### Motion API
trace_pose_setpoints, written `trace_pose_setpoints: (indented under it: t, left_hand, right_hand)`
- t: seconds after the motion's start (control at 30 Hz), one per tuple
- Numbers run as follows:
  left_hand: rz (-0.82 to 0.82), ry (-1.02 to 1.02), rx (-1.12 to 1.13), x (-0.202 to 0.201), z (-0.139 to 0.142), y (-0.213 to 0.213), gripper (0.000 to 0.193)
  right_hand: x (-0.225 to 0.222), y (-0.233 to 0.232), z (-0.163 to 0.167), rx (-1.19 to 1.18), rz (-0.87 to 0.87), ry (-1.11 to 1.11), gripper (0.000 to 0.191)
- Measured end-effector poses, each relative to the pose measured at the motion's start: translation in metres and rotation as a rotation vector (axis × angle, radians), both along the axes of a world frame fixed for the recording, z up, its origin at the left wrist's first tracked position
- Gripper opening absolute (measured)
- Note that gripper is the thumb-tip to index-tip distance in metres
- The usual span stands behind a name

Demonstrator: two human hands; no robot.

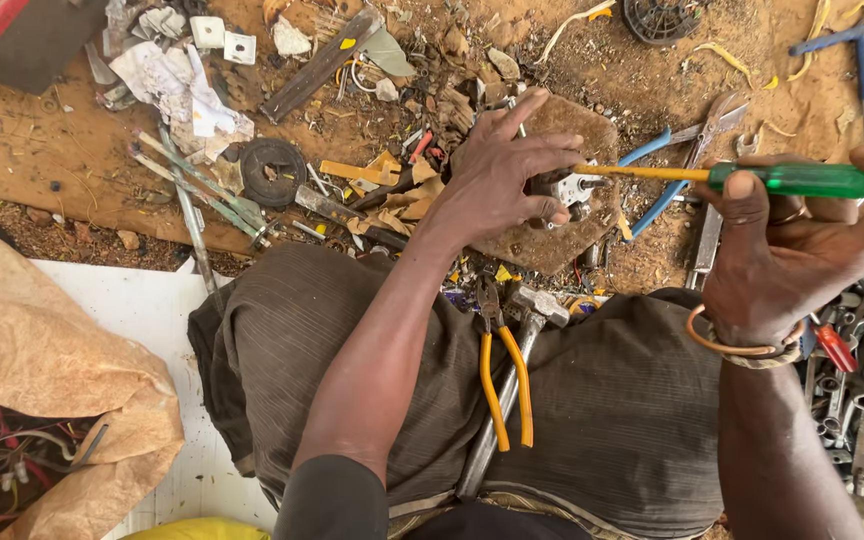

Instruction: The person sits on the ground and uses pliers and a screwdriver to disassemble a small electrical motor. They remove the outer casing and then use the screwdriver to pry out internal components from the motor housing.

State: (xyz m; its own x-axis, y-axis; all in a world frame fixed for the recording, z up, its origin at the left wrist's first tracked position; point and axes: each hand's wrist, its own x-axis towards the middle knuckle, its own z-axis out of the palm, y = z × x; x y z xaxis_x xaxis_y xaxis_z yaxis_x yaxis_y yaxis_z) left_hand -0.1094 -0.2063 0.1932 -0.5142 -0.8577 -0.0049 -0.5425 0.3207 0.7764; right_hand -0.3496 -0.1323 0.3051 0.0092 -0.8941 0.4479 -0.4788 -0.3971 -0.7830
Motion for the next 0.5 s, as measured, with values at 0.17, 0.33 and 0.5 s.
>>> trace_pose_setpoints:
  t: [0.17,0.33,0.5]
  left_hand:
    - [-0.028,-0.027,0.016,0.001,-0.002,-0.002,0.071]
    - [0.021,0.003,-0.034,0.002,-0.002,-0.001,0.076]
    - [0.037,0.051,-0.011,0.004,-0.002,-0.001,0.078]
  right_hand:
    - [-0.005,0.001,0.005,0.058,0.015,0.094,0.053]
    - [-0.002,-0.018,0.022,0.089,0.016,0.121,0.046]
    - [-0.001,-0.024,0.059,0.347,-0.016,0.238,0.041]
